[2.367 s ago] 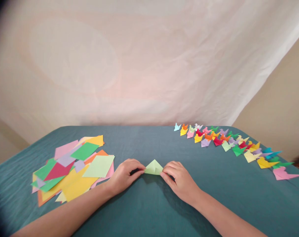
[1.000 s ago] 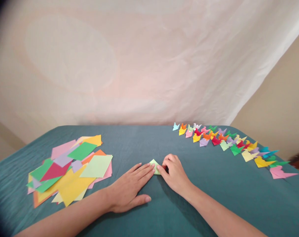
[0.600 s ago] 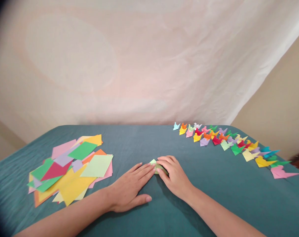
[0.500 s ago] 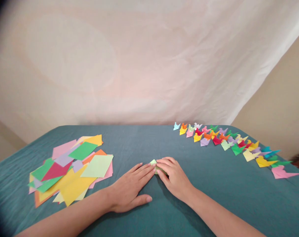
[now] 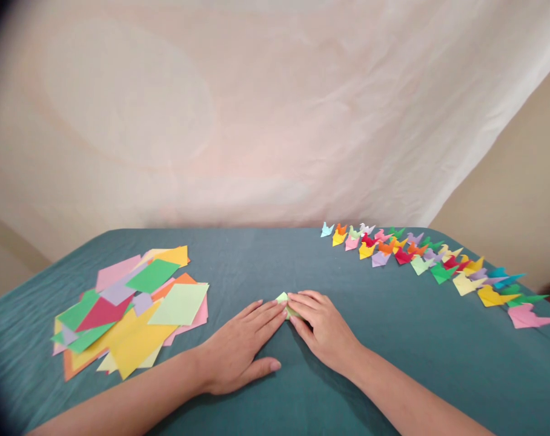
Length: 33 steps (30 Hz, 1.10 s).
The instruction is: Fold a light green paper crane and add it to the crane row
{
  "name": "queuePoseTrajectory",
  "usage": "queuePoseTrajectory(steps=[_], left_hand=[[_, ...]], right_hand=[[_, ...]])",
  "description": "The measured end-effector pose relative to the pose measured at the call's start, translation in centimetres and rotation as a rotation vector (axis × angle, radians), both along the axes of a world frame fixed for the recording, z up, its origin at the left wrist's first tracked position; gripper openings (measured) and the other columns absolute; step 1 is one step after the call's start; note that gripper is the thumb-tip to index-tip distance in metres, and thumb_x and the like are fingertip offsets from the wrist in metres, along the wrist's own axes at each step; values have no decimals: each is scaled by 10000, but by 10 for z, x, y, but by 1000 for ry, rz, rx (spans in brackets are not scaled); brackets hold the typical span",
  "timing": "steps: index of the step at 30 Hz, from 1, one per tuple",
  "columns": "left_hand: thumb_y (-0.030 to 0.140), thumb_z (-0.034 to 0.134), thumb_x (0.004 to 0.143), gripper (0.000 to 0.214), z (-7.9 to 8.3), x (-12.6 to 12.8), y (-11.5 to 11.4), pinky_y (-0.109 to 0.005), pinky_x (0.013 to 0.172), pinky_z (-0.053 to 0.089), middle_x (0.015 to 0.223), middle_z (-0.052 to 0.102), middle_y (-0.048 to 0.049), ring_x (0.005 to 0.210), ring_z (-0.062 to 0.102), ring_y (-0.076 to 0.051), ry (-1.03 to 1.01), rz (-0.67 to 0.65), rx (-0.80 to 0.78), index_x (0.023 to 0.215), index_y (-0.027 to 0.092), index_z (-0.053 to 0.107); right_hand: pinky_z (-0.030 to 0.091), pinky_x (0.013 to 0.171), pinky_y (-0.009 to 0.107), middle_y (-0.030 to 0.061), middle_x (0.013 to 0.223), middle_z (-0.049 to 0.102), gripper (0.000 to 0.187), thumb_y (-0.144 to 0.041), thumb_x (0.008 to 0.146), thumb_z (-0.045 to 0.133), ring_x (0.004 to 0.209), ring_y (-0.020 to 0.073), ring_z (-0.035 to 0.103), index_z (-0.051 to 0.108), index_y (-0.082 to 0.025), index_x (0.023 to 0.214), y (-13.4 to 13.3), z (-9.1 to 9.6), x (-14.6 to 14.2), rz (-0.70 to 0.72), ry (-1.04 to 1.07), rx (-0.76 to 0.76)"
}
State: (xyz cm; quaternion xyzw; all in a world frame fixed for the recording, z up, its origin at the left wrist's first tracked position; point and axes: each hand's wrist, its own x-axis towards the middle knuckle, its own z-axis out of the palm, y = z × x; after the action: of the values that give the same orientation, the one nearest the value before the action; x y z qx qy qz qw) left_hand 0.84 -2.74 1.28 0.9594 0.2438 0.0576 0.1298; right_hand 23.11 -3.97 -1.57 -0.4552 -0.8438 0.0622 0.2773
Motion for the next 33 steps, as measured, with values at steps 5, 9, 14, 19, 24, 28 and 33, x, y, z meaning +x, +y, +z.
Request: queuePoseTrajectory(steps=[5,9,14,19,24,28,33], left_hand=[[544,315,895,658,0,0,0,-418,1112,132,1478,197,-99,1361,160,-237,-7,-3,1,1420,170,182],[547,294,900,652,-1,-1,0,-415,1115,121,1477,200,-97,1362,157,-231,-5,-2,-11,1420,169,182],[552,299,896,662,2,0,-1,-416,1116,122,1476,205,-100,1362,158,-232,19,1,-12,1418,160,187],[555,302,893,666,3,1,-1,-418,1117,120,1474,213,-97,1359,165,-236,42,4,-6,1418,162,183],[552,295,897,651,1,1,0,-410,1118,119,1470,231,-87,1357,175,-226,24,10,2,1418,177,186],[552,298,896,653,1,1,-1,-414,1114,130,1468,238,-90,1353,185,-230,18,17,-2,1418,177,184],[520,325,901,620,5,1,2,-409,1092,186,1435,309,-99,1321,258,-234,-10,13,2,1403,171,225]], right_hand=[[427,948,448,56,1190,603,308,-220,893,466,1117,220,509,571,-249,1181,-1,0,0,-3,-14,-1],[430,943,440,56,1190,600,295,-226,893,470,1117,219,505,582,-248,1165,-1,0,-1,-2,-15,5],[430,937,430,54,1191,598,309,-226,895,471,1112,214,503,566,-253,1187,-1,1,-1,-5,-20,7],[416,946,424,40,1203,587,315,-236,904,460,1124,208,483,550,-259,1205,0,1,-1,-9,-29,-9],[408,950,415,42,1206,581,298,-239,903,461,1125,207,476,565,-245,1182,-1,2,-1,-16,-46,-21],[401,953,412,39,1212,574,303,-235,905,457,1128,203,468,555,-247,1191,-2,2,-1,-17,-45,-27],[405,946,414,39,1212,573,310,-237,898,468,1124,206,469,549,-251,1197,-1,1,-2,-9,-37,-23]])
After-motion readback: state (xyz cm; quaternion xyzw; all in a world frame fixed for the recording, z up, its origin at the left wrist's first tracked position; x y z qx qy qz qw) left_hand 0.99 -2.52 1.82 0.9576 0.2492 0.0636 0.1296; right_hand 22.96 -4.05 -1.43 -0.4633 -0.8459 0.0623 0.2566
